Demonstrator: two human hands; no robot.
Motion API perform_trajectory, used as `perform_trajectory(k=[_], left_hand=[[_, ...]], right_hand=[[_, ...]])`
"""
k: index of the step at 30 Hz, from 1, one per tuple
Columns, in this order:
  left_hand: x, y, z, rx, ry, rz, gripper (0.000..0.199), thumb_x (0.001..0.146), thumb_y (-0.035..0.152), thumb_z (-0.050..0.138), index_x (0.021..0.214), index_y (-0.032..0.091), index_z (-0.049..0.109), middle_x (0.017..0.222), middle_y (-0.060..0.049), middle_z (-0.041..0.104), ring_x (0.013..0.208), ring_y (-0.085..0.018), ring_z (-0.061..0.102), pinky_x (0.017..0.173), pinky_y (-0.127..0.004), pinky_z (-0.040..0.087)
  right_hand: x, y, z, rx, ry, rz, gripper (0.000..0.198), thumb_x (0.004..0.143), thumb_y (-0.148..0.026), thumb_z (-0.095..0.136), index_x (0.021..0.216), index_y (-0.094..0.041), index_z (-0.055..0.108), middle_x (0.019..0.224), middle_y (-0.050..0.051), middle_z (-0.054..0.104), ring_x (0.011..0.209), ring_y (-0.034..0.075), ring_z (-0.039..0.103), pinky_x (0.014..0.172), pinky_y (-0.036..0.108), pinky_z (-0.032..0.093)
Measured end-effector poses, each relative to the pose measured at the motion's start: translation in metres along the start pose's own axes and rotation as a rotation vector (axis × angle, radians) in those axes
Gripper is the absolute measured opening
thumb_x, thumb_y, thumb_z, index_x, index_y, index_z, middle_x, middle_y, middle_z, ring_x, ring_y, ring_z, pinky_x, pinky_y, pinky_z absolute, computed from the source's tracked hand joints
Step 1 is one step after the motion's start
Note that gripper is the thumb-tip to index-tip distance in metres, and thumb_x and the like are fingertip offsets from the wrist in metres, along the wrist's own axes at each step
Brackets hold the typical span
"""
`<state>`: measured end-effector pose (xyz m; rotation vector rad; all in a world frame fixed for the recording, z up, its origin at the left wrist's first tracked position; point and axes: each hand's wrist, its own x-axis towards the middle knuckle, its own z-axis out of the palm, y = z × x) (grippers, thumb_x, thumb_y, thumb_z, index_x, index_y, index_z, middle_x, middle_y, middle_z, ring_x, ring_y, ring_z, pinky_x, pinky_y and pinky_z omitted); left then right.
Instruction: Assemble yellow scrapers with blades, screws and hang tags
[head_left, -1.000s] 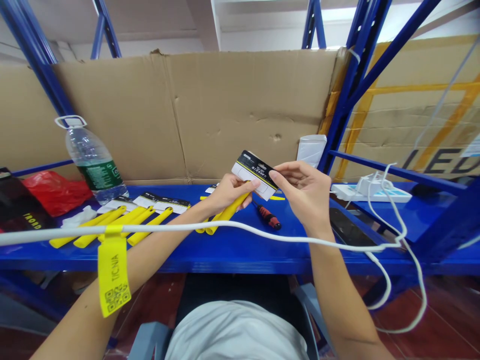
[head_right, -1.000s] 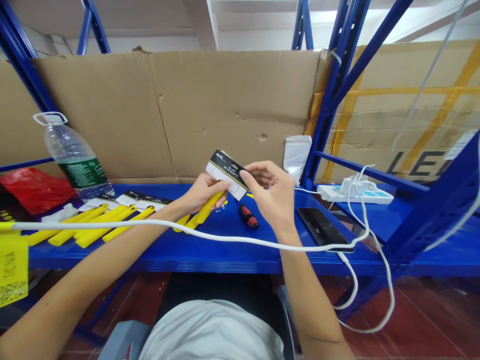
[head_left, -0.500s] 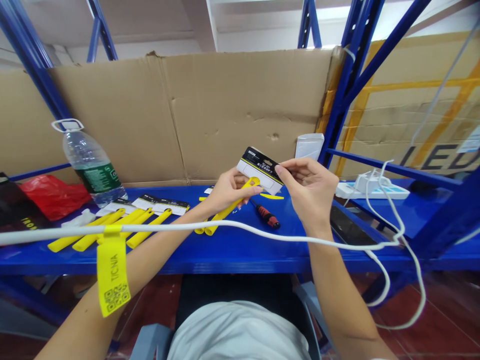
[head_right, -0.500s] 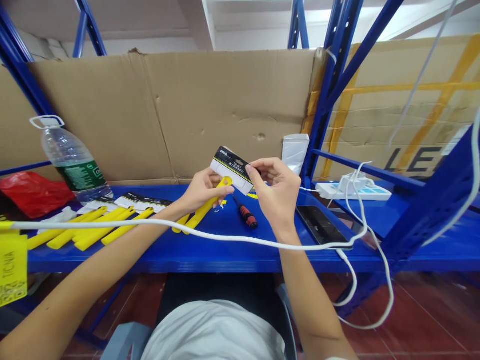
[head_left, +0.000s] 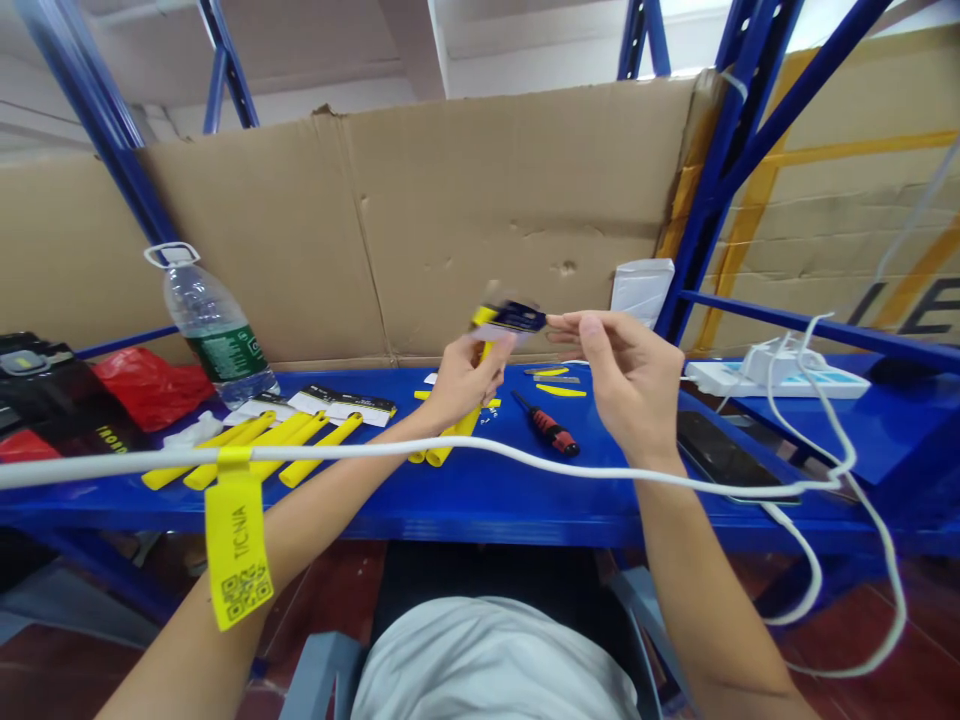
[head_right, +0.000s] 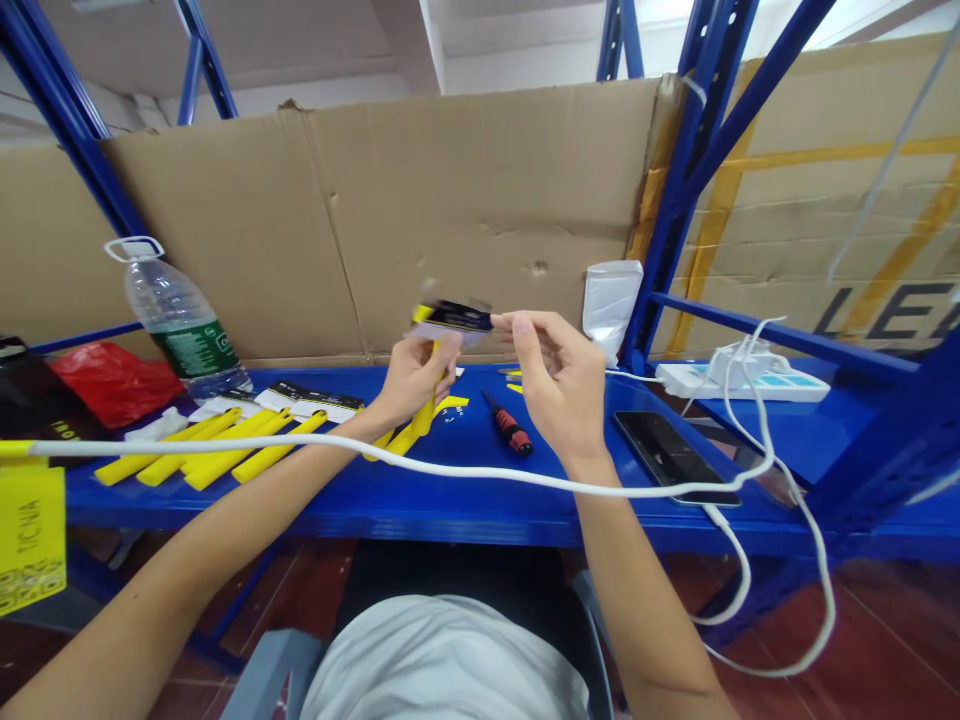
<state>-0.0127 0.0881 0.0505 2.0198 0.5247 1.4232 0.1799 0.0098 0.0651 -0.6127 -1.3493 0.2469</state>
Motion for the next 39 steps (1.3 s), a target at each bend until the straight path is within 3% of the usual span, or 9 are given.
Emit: perform_trajectory(k=[3, 9, 15, 23, 26, 29, 32, 36, 39], left_hand=[[0.001, 0.01, 0.0, -0.245, -0.001, -0.168, 0.069, 0.102, 0.075, 0.068, 0.061, 0.023, 0.049, 0.045, 0.007, 0.038, 0.035, -0.007, 0.036, 0.037, -0.024, 0.032], [0.002, 0.02, -0.001, -0.416, -0.093, -0.272, 0.072, 0.095, 0.078, 0.075, 0.059, 0.02, 0.053, 0.047, 0.006, 0.042, 0.034, -0.005, 0.036, 0.035, -0.019, 0.031], [0.006, 0.025, -0.008, -0.606, -0.383, -0.629, 0.074, 0.11, 0.078, 0.043, 0.063, 0.021, 0.052, 0.045, 0.005, 0.035, 0.033, -0.009, 0.032, 0.033, -0.021, 0.033], [0.004, 0.027, -0.023, -0.774, -0.517, -0.986, 0.056, 0.113, 0.053, 0.032, 0.064, 0.027, 0.034, 0.044, 0.002, 0.027, 0.033, -0.014, 0.022, 0.029, -0.024, 0.025], [-0.003, 0.032, -0.024, -0.746, -0.653, -1.069, 0.061, 0.112, 0.06, 0.032, 0.062, 0.025, 0.038, 0.044, 0.001, 0.031, 0.032, -0.012, 0.022, 0.029, -0.022, 0.022], [-0.015, 0.042, -0.026, -0.68, -0.725, -1.036, 0.061, 0.113, 0.057, 0.035, 0.07, 0.02, 0.058, 0.044, 0.003, 0.033, 0.031, -0.01, 0.019, 0.03, -0.021, 0.023], [-0.035, 0.049, -0.032, -0.572, -0.674, -0.924, 0.059, 0.112, 0.057, 0.038, 0.101, 0.011, 0.074, 0.052, 0.002, 0.046, 0.033, -0.012, 0.031, 0.033, -0.023, 0.03], [-0.064, 0.054, -0.042, -0.307, -0.274, -0.653, 0.047, 0.11, 0.059, 0.05, 0.122, 0.016, 0.065, 0.087, -0.004, 0.069, 0.047, -0.012, 0.055, 0.042, -0.024, 0.044], [-0.08, 0.058, -0.045, 0.146, -0.052, -0.328, 0.053, 0.108, 0.055, 0.067, 0.147, 0.022, 0.052, 0.116, -0.009, 0.073, 0.072, -0.014, 0.07, 0.06, -0.026, 0.058]], right_hand=[[0.001, 0.002, -0.001, -0.077, -0.012, -0.012, 0.029, 0.107, -0.051, 0.073, 0.113, -0.025, 0.084, 0.117, 0.007, 0.088, 0.11, 0.026, 0.084, 0.093, 0.042, 0.071], [0.004, 0.008, -0.002, -0.093, -0.056, 0.018, 0.035, 0.098, -0.054, 0.082, 0.119, -0.026, 0.076, 0.121, 0.007, 0.085, 0.113, 0.025, 0.082, 0.096, 0.04, 0.069], [-0.001, 0.002, -0.003, -0.059, -0.229, 0.061, 0.045, 0.104, -0.063, 0.071, 0.136, -0.031, 0.07, 0.097, 0.003, 0.081, 0.091, 0.024, 0.082, 0.088, 0.04, 0.069], [0.002, 0.005, -0.005, -0.288, -0.297, -0.16, 0.055, 0.101, -0.058, 0.076, 0.148, -0.029, 0.07, 0.16, 0.014, 0.064, 0.154, 0.035, 0.059, 0.126, 0.054, 0.054], [0.004, 0.006, -0.007, -0.277, -0.327, -0.088, 0.039, 0.098, -0.055, 0.08, 0.126, -0.028, 0.078, 0.138, 0.011, 0.079, 0.132, 0.034, 0.074, 0.117, 0.053, 0.059], [0.003, 0.005, -0.008, -0.243, -0.383, 0.045, 0.025, 0.096, -0.05, 0.083, 0.096, -0.025, 0.079, 0.096, 0.004, 0.083, 0.093, 0.027, 0.08, 0.093, 0.043, 0.065], [0.001, 0.003, -0.007, -0.209, -0.42, 0.089, 0.021, 0.095, -0.045, 0.084, 0.091, -0.025, 0.079, 0.086, 0.001, 0.081, 0.082, 0.022, 0.076, 0.08, 0.036, 0.061], [-0.001, 0.006, -0.003, -0.241, -0.392, 0.134, 0.022, 0.095, -0.046, 0.083, 0.092, -0.024, 0.08, 0.084, 0.002, 0.081, 0.072, 0.019, 0.07, 0.066, 0.033, 0.052], [-0.003, 0.011, 0.001, -0.209, -0.381, 0.193, 0.025, 0.093, -0.048, 0.086, 0.097, -0.025, 0.079, 0.087, 0.002, 0.081, 0.073, 0.02, 0.072, 0.064, 0.033, 0.053]])
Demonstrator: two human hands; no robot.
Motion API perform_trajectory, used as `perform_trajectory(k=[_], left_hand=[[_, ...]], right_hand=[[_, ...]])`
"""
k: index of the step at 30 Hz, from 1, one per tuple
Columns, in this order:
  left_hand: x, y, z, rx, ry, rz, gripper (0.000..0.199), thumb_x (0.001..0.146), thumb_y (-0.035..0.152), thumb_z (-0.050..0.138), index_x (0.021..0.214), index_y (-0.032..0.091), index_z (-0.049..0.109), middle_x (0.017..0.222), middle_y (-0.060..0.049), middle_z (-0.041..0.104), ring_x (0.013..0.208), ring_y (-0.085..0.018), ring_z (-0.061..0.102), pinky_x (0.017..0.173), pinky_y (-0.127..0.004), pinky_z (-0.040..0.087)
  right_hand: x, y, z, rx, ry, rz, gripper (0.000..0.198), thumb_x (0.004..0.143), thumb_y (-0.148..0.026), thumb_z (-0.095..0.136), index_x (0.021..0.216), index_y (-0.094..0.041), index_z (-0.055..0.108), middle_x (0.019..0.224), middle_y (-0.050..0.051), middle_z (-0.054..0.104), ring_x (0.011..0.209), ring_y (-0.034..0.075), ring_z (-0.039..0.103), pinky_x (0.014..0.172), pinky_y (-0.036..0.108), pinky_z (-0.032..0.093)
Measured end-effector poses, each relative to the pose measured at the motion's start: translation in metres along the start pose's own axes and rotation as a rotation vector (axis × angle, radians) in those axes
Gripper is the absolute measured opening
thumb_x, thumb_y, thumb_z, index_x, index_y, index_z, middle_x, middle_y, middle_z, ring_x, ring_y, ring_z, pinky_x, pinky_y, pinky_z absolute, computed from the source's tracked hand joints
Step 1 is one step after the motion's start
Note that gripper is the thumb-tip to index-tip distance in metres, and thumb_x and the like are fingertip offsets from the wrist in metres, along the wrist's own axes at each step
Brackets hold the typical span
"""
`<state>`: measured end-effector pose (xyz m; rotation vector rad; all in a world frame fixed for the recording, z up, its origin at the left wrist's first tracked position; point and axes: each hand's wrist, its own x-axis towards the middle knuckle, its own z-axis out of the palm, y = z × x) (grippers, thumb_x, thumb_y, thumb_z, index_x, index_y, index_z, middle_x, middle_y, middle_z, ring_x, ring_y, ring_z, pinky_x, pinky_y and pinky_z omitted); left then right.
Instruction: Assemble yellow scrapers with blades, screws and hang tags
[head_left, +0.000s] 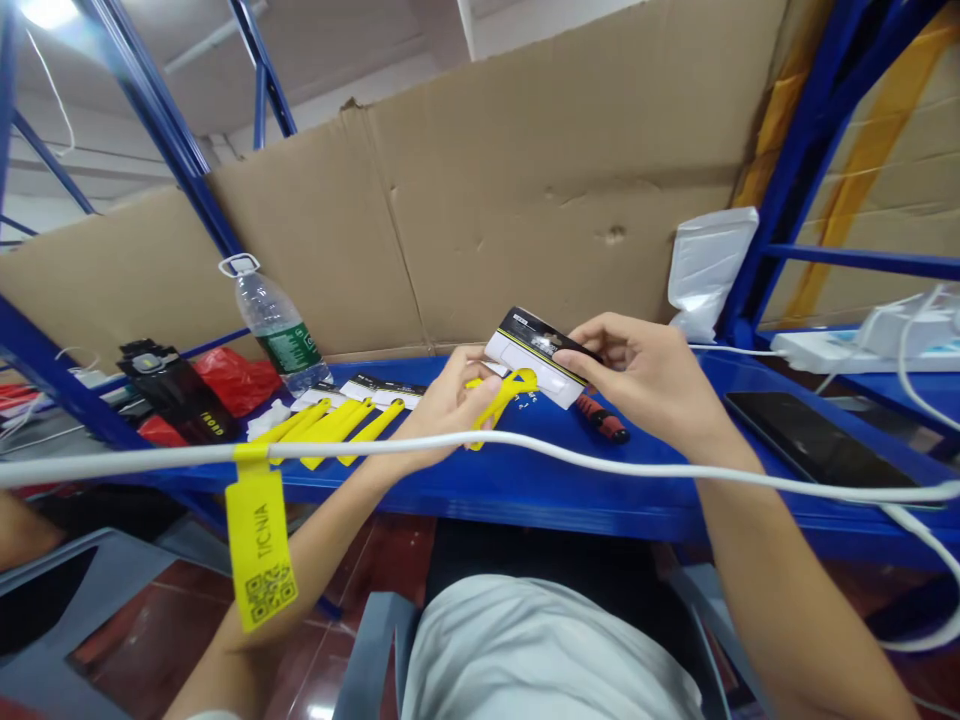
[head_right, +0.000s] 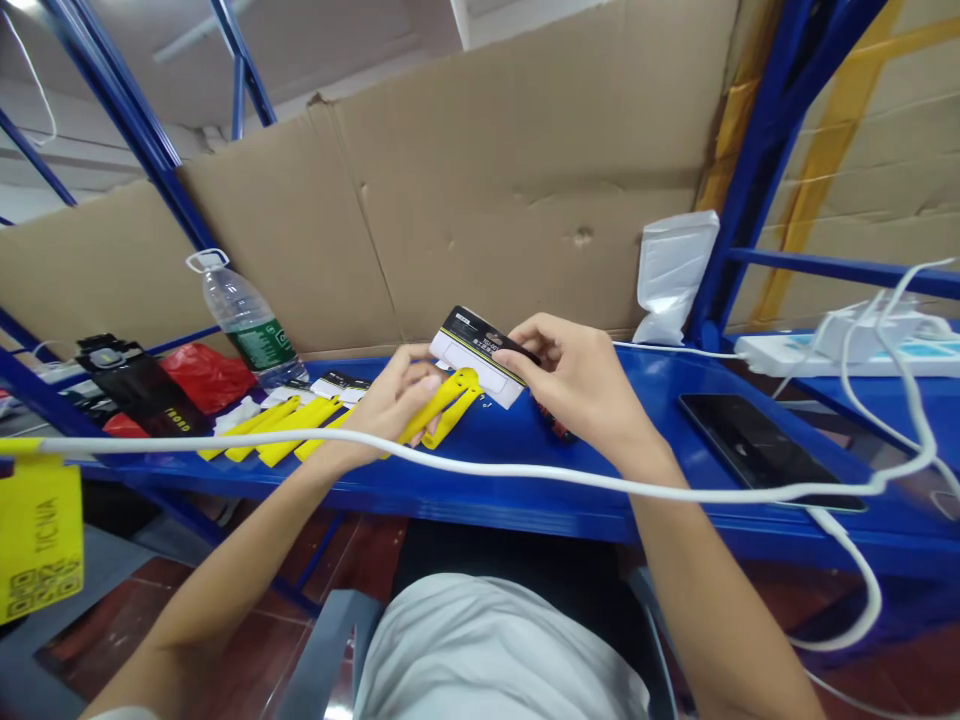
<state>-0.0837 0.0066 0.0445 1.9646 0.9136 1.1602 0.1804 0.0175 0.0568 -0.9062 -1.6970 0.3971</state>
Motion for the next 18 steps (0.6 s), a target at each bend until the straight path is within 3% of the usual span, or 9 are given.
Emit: perform_trajectory(k=[2, 4, 6, 8, 12, 15, 18], left_hand=[[-0.008, 0.001, 0.002, 0.331, 0.136, 0.215, 0.077, 0.104, 0.046, 0.077, 0.167, 0.026, 0.038, 0.131, -0.011, 0.071, 0.102, -0.02, 0.075, 0.087, -0.033, 0.065], [-0.013, 0.002, 0.004, 0.612, 0.128, 0.352, 0.078, 0.11, 0.038, 0.07, 0.176, 0.03, 0.031, 0.139, -0.013, 0.068, 0.121, -0.024, 0.073, 0.104, -0.039, 0.063], [-0.017, 0.004, 0.004, 0.821, 0.043, 0.401, 0.06, 0.117, 0.03, 0.053, 0.175, 0.032, 0.041, 0.142, -0.014, 0.066, 0.121, -0.025, 0.073, 0.104, -0.04, 0.063], [-0.021, 0.005, 0.0, 0.953, 0.008, 0.405, 0.055, 0.118, 0.025, 0.045, 0.173, 0.031, 0.048, 0.141, -0.014, 0.064, 0.113, -0.024, 0.074, 0.098, -0.039, 0.064], [-0.03, 0.002, -0.028, 1.022, 0.119, 0.341, 0.058, 0.118, 0.026, 0.044, 0.175, 0.028, 0.046, 0.134, -0.014, 0.065, 0.11, -0.024, 0.073, 0.1, -0.038, 0.063], [-0.038, -0.003, -0.058, 1.113, 0.197, 0.141, 0.055, 0.118, 0.031, 0.043, 0.171, 0.023, 0.053, 0.123, -0.013, 0.068, 0.106, -0.025, 0.073, 0.101, -0.039, 0.063], [-0.047, -0.015, -0.081, 1.242, 0.139, -0.077, 0.055, 0.117, 0.029, 0.042, 0.167, 0.015, 0.058, 0.123, -0.017, 0.07, 0.109, -0.03, 0.074, 0.103, -0.044, 0.062]], right_hand=[[0.0, 0.002, 0.004, 0.069, 0.003, 0.034, 0.031, 0.091, -0.05, 0.089, 0.104, -0.025, 0.076, 0.09, 0.003, 0.082, 0.073, 0.02, 0.075, 0.062, 0.033, 0.055], [0.0, 0.002, 0.007, 0.128, 0.001, 0.043, 0.035, 0.09, -0.05, 0.09, 0.11, -0.025, 0.075, 0.094, 0.004, 0.083, 0.075, 0.021, 0.077, 0.063, 0.033, 0.059], [-0.001, 0.001, 0.01, 0.158, -0.025, 0.033, 0.035, 0.092, -0.051, 0.088, 0.113, -0.025, 0.075, 0.098, 0.005, 0.084, 0.079, 0.023, 0.08, 0.068, 0.035, 0.063], [-0.001, -0.001, 0.01, 0.166, -0.057, 0.027, 0.036, 0.095, -0.052, 0.084, 0.117, -0.025, 0.076, 0.104, 0.007, 0.085, 0.083, 0.024, 0.081, 0.071, 0.037, 0.066], [0.0, 0.0, 0.004, 0.135, -0.016, -0.006, 0.037, 0.099, -0.054, 0.078, 0.123, -0.025, 0.077, 0.11, 0.009, 0.085, 0.089, 0.027, 0.084, 0.075, 0.041, 0.07], [0.0, 0.001, -0.002, 0.055, -0.01, -0.026, 0.029, 0.101, -0.054, 0.075, 0.11, -0.026, 0.08, 0.104, 0.007, 0.086, 0.09, 0.028, 0.084, 0.077, 0.042, 0.071], [-0.001, -0.002, -0.006, 0.001, -0.047, -0.011, 0.029, 0.103, -0.055, 0.072, 0.101, -0.026, 0.08, 0.094, 0.005, 0.085, 0.081, 0.026, 0.083, 0.073, 0.041, 0.069]])
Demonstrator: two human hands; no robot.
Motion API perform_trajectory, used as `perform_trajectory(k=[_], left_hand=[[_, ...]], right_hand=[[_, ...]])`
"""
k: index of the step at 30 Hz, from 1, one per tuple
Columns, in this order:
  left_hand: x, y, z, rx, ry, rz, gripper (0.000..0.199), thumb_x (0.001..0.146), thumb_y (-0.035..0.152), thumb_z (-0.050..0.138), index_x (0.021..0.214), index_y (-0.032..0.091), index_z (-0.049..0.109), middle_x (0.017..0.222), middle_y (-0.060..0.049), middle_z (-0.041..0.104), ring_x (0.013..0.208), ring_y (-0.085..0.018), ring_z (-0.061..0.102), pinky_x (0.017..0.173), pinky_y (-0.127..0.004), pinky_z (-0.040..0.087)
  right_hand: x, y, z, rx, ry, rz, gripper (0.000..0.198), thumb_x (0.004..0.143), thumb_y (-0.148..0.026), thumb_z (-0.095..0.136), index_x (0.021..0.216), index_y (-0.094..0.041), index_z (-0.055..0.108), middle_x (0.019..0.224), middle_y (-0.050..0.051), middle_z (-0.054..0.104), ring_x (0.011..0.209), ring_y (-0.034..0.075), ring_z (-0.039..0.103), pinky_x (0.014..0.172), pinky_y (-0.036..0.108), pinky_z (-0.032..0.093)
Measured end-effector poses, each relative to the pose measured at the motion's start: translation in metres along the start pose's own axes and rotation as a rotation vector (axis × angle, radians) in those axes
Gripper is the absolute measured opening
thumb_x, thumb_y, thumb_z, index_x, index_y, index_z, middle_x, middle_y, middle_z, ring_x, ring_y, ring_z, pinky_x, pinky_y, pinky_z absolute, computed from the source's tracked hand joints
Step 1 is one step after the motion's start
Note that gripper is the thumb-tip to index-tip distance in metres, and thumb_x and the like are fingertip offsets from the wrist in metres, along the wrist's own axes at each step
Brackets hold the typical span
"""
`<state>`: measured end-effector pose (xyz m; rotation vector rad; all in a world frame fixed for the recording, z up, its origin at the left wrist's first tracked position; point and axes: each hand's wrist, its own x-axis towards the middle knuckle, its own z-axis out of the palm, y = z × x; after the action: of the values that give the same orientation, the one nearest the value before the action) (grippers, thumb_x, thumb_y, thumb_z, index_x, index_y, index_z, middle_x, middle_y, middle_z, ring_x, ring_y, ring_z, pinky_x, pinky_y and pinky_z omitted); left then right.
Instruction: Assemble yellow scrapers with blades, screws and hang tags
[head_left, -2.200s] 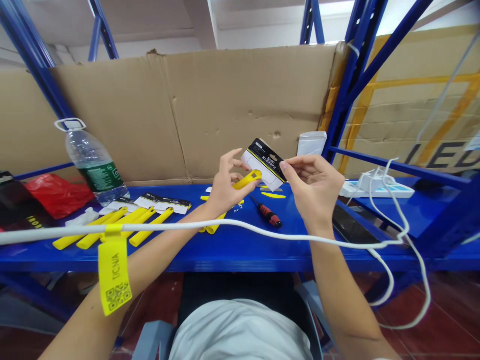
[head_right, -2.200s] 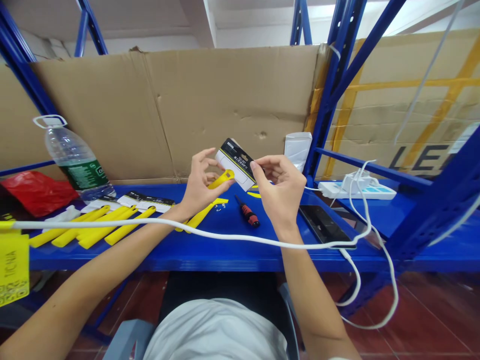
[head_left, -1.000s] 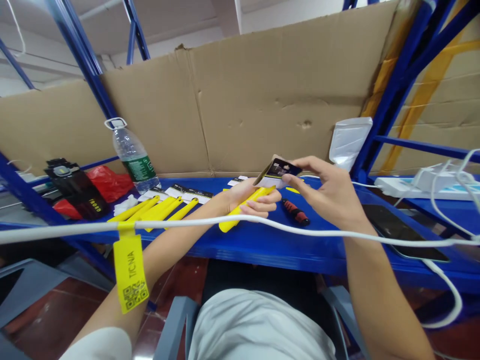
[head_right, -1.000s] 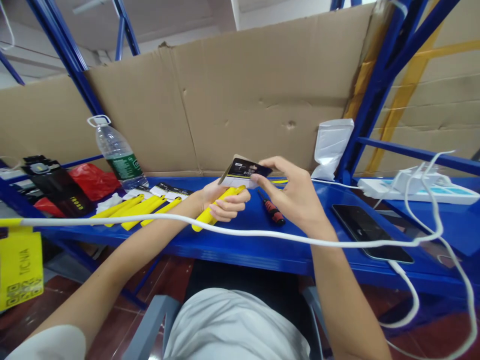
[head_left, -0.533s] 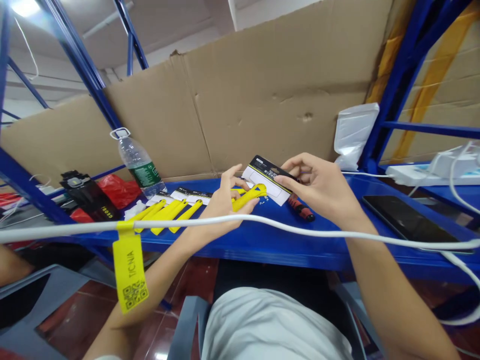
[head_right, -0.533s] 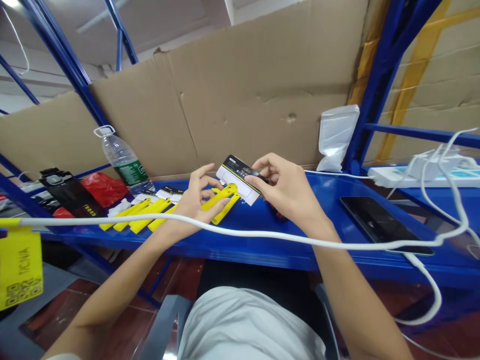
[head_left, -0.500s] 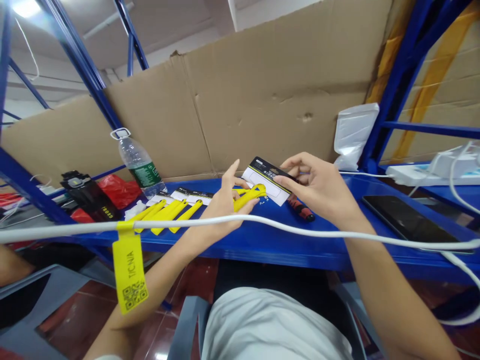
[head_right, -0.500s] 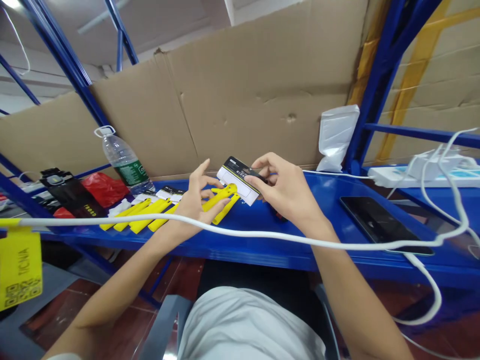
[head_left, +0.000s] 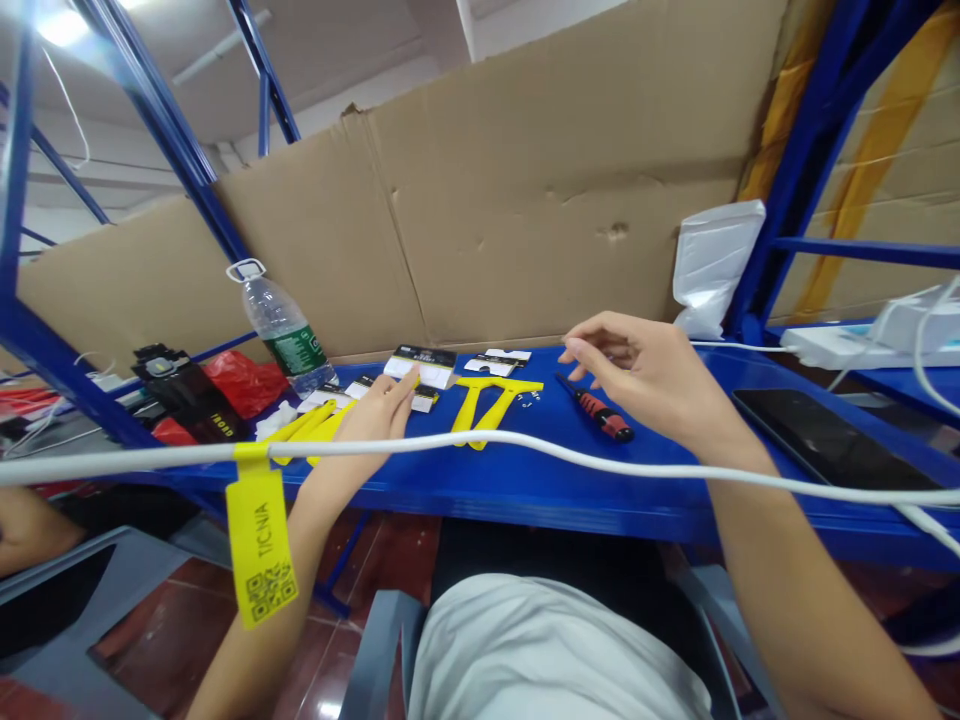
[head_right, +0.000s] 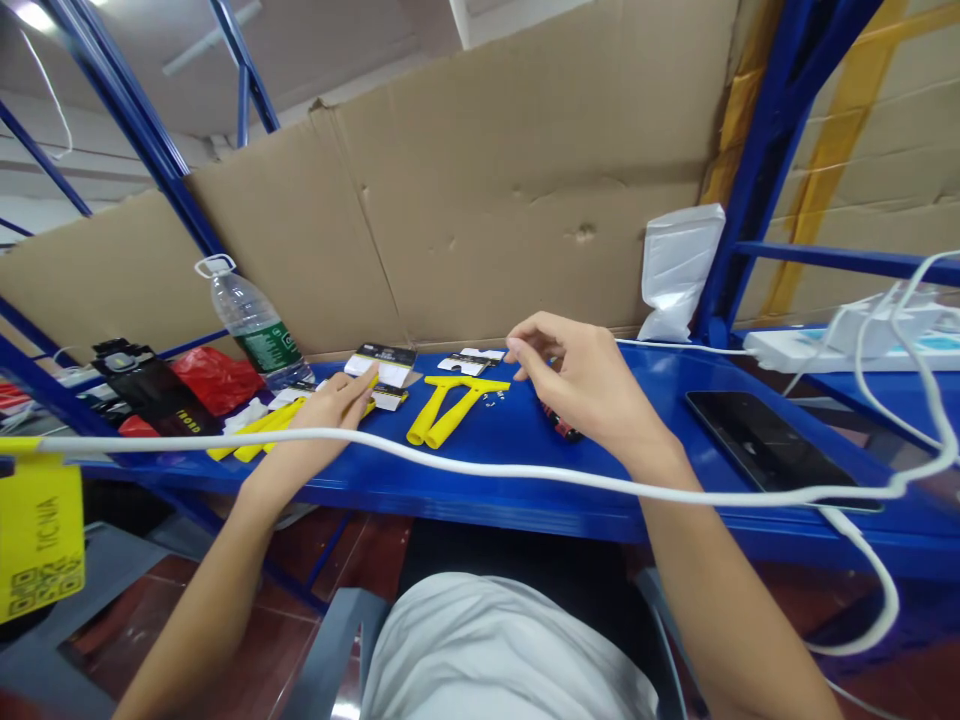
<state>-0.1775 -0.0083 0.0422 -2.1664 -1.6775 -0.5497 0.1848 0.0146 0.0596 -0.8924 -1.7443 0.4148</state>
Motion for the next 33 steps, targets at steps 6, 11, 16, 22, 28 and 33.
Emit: perform_trajectory(k=[6, 11, 16, 22, 28, 33], left_hand=[[-0.003, -0.02, 0.024, 0.166, -0.253, -0.141, 0.054, 0.117, 0.027, 0.039, 0.166, 0.014, 0.059, 0.133, -0.022, 0.074, 0.115, -0.033, 0.077, 0.104, -0.045, 0.061], [0.001, -0.014, 0.026, 0.243, -0.261, -0.137, 0.051, 0.116, 0.026, 0.041, 0.158, 0.015, 0.066, 0.131, -0.023, 0.074, 0.112, -0.034, 0.077, 0.101, -0.045, 0.06], [0.004, -0.011, 0.025, 0.291, -0.254, -0.083, 0.043, 0.114, 0.028, 0.047, 0.144, 0.018, 0.076, 0.123, -0.02, 0.074, 0.119, -0.035, 0.072, 0.105, -0.045, 0.058], [0.007, -0.004, 0.029, 0.315, -0.121, -0.067, 0.052, 0.114, 0.029, 0.047, 0.159, 0.014, 0.067, 0.133, -0.024, 0.07, 0.123, -0.04, 0.067, 0.106, -0.051, 0.056], [0.006, 0.012, 0.032, 0.156, 0.001, -0.014, 0.048, 0.115, 0.03, 0.042, 0.148, 0.014, 0.073, 0.136, -0.022, 0.071, 0.129, -0.04, 0.066, 0.114, -0.055, 0.054], [-0.003, 0.035, 0.034, -0.091, -0.018, 0.015, 0.048, 0.12, 0.037, 0.037, 0.143, 0.017, 0.073, 0.139, -0.017, 0.076, 0.134, -0.035, 0.069, 0.12, -0.049, 0.052]], right_hand=[[-0.002, 0.0, 0.001, -0.025, -0.073, 0.006, 0.028, 0.103, -0.051, 0.069, 0.097, -0.026, 0.08, 0.089, 0.004, 0.084, 0.074, 0.023, 0.08, 0.063, 0.036, 0.066], [-0.002, 0.001, -0.002, -0.055, -0.114, 0.049, 0.028, 0.104, -0.051, 0.068, 0.097, -0.026, 0.08, 0.09, 0.005, 0.084, 0.074, 0.023, 0.08, 0.062, 0.036, 0.064], [-0.003, 0.001, -0.007, -0.048, -0.146, 0.064, 0.03, 0.103, -0.055, 0.07, 0.097, -0.026, 0.079, 0.091, 0.005, 0.084, 0.072, 0.023, 0.078, 0.057, 0.034, 0.06], [-0.008, -0.005, -0.026, -0.175, -0.027, -0.003, 0.03, 0.103, -0.055, 0.071, 0.096, -0.028, 0.081, 0.089, 0.004, 0.083, 0.079, 0.025, 0.078, 0.069, 0.038, 0.06], [-0.009, -0.005, -0.041, -0.175, 0.095, -0.003, 0.027, 0.102, -0.052, 0.072, 0.095, -0.027, 0.08, 0.084, 0.006, 0.082, 0.076, 0.027, 0.079, 0.072, 0.042, 0.061], [-0.006, 0.001, -0.039, -0.135, 0.097, 0.023, 0.031, 0.099, -0.056, 0.074, 0.095, -0.026, 0.08, 0.082, 0.005, 0.081, 0.07, 0.024, 0.078, 0.068, 0.04, 0.062]])
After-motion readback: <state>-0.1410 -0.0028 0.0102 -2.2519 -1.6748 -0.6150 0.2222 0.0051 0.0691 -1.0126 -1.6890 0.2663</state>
